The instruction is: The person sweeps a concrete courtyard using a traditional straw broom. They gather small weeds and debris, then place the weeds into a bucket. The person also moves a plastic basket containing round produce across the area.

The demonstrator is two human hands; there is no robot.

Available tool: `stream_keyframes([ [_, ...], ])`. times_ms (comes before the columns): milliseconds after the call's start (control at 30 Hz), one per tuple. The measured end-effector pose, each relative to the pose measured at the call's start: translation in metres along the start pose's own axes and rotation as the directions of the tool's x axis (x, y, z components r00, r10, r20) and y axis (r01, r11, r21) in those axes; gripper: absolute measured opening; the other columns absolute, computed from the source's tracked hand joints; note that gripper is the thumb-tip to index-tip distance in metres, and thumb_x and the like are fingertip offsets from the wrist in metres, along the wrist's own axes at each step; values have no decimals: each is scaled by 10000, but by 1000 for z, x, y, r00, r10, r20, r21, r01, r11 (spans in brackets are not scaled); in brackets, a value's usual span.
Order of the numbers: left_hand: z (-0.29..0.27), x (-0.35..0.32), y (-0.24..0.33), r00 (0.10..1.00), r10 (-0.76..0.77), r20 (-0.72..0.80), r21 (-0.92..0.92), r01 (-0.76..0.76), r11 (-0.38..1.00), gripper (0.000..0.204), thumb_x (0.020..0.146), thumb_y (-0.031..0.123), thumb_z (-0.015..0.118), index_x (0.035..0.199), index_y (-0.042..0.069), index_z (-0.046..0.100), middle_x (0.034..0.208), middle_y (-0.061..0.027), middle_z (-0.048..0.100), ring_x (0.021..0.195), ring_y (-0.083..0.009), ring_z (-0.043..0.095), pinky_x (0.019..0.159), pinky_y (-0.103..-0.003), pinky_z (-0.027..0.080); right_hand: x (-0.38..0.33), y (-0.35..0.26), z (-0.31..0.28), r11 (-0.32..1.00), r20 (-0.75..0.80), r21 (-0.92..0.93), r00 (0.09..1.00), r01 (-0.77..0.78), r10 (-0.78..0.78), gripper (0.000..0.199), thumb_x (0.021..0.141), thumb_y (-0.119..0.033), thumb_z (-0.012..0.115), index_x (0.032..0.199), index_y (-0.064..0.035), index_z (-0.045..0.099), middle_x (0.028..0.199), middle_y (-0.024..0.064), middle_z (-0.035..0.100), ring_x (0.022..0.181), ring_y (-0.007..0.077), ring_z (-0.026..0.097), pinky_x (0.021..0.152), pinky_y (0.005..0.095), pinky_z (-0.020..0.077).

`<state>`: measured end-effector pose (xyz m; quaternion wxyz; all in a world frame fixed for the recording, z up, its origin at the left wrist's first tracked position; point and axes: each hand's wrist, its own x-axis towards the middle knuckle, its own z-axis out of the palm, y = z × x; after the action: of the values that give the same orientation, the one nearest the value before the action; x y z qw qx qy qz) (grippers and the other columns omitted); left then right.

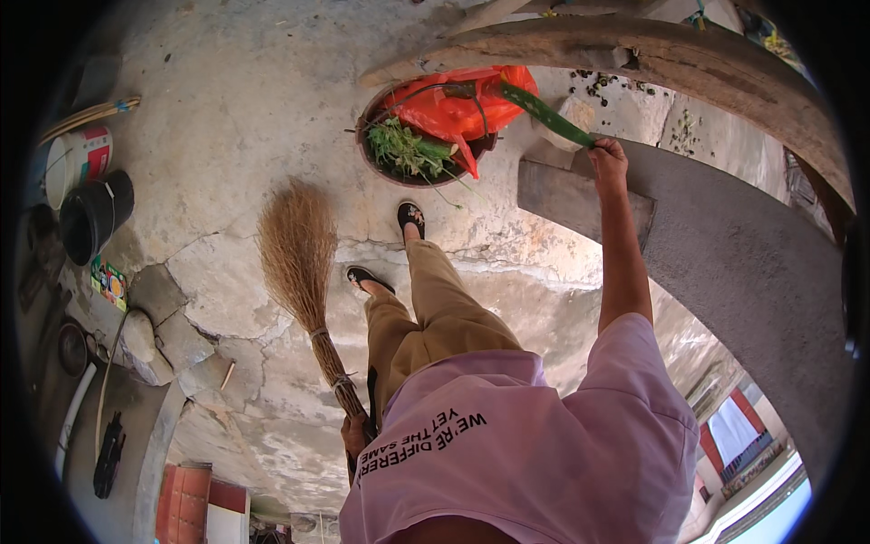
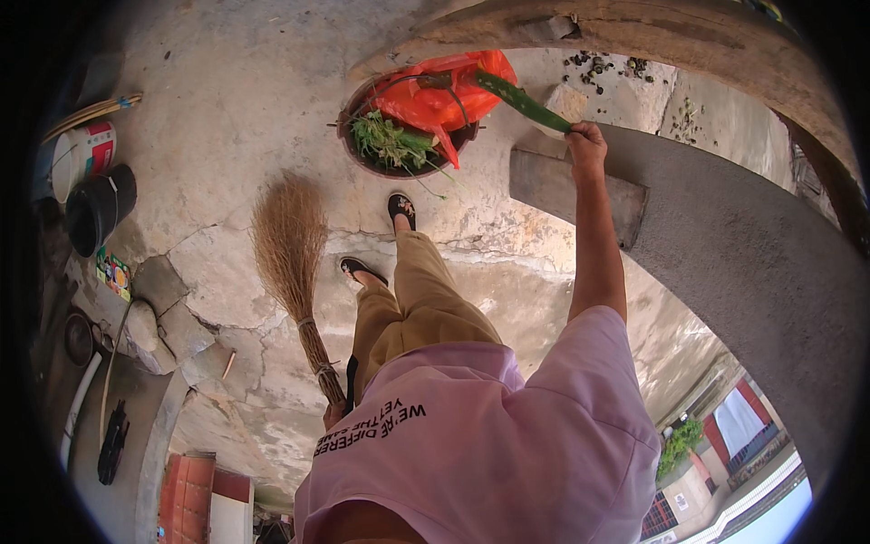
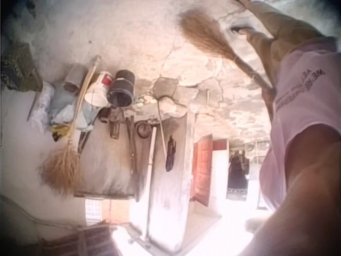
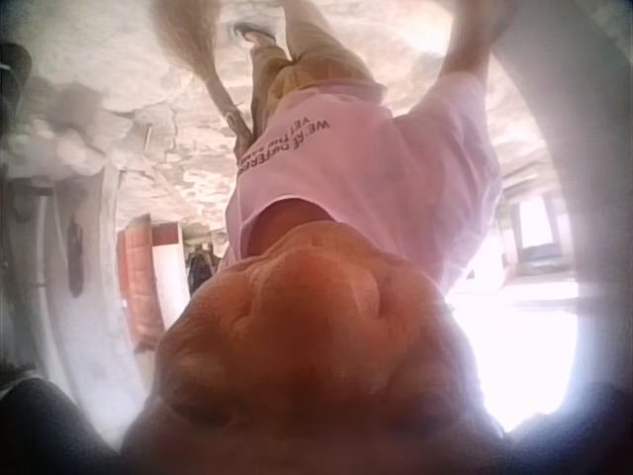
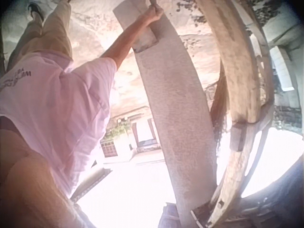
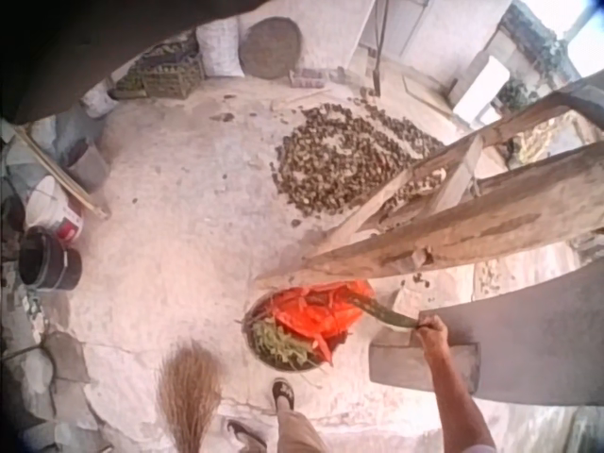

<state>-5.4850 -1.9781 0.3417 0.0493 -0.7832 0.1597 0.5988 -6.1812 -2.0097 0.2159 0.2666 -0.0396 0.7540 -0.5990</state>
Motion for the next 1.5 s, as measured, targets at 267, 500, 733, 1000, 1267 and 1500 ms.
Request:
stream_keyframes([
  [267, 8, -6, 6, 1000, -8, -20, -55, 7, 998, 171, 683, 190, 562, 747, 44, 499, 582, -4, 441, 490, -108, 413, 460, -254, 347, 11, 5, 0, 996, -126, 54, 989, -76, 82, 169, 637, 111, 483, 726, -27, 524, 639, 24, 504, 514, 100, 469, 456, 173, 359],
  [500, 7, 0, 3, 999, -10, -38, 3, 10, 1000, 167, 688, 188, 548, 745, 39, 497, 583, -6, 442, 485, -109, 412, 456, -252, 345, 29, 9, -9, 678, -34, -733, 993, 52, -112, 169, 648, 32, 480, 788, -50, 527, 738, 86, 542, 653, 214, 533, 591, 321, 450],
  [733, 3, 8, -7, 996, -91, -21, -12, 91, 996, 170, 698, 194, 533, 753, 37, 501, 585, -17, 451, 493, -115, 425, 455, -252, 349, 20, -6, 105, -137, 514, -846, 856, 516, 52, 581, 634, -180, 523, 1199, -179, 385, 1148, 81, 444, 1076, 276, 409, 887, 414, 326],
  [1000, 12, -3, 9, 998, -32, 48, -94, 36, 995, 155, 709, 187, 539, 741, 46, 483, 576, -17, 453, 471, -113, 423, 432, -247, 354, 41, 15, 171, -138, 397, -893, 895, 428, 205, 398, 744, -312, 495, 1122, -197, 443, 1035, 126, 523, 965, 304, 503, 807, 443, 382],
  [1267, 5, 5, 1, 999, -36, 0, -15, 36, 999, 171, 703, 197, 538, 748, 37, 498, 575, -14, 454, 480, -109, 413, 443, -245, 341, 53, -25, 80, 432, 427, -853, 868, 294, 253, 313, 798, -317, 438, 954, -63, 534, 718, 105, 572, 713, 220, 569, 642, 375, 444],
  [1500, 0, 13, -9, 997, -67, -32, -121, 63, 991, 178, 686, 205, 547, 738, 42, 500, 545, -10, 426, 463, -107, 403, 432, -254, 332, 9, -48, 40, 786, 267, -561, 841, -260, 470, 342, 845, -346, 410, 927, -37, 532, 640, 76, 545, 514, 148, 525, 467, 277, 436],
])
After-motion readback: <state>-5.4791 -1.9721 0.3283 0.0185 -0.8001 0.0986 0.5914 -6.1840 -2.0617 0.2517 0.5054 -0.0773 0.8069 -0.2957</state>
